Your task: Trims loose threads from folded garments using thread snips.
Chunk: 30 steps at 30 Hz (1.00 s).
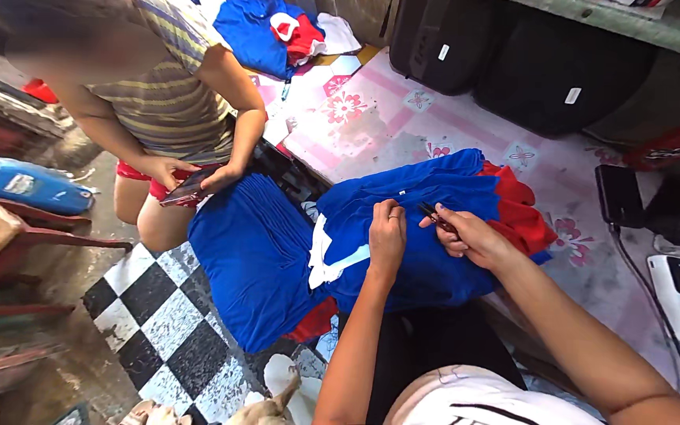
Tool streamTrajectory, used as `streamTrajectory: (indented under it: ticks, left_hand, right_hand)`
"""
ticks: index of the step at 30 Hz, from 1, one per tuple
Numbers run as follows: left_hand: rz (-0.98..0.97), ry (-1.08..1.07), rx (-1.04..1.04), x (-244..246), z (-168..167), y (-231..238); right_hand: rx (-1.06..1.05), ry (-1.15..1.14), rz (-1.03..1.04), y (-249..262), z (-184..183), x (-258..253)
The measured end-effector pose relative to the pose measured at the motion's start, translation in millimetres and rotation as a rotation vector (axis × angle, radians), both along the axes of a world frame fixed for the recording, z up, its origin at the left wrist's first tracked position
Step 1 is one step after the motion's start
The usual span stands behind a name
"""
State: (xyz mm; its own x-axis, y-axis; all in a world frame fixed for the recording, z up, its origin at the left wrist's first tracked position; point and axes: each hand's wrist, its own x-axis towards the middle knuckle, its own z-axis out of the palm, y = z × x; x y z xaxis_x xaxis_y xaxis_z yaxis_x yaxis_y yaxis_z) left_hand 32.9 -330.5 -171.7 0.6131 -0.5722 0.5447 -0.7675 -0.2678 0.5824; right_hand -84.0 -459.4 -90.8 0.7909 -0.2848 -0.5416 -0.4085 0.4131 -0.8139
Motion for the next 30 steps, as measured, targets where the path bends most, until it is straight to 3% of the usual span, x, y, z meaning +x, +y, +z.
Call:
streamTrajectory:
  ticks: [10,24,30]
  left_hand:
    - [-0.082,0.294,-0.158,-1.2,5.8,14.3]
    - [-0.08,0.289,-0.163,-3.0,4.4,15.1]
    - [-0.039,0.301,-0.017,-9.4,34.2,-7.5]
  right_hand:
    - [0.06,0.055,0.092,0.9,-3.1,2.0]
    - [0.012,0.015,-0.033,9.3,-7.0,7.8]
    - [-0.091,-0.132,-0.096,-17.7,-0.5,-10.1]
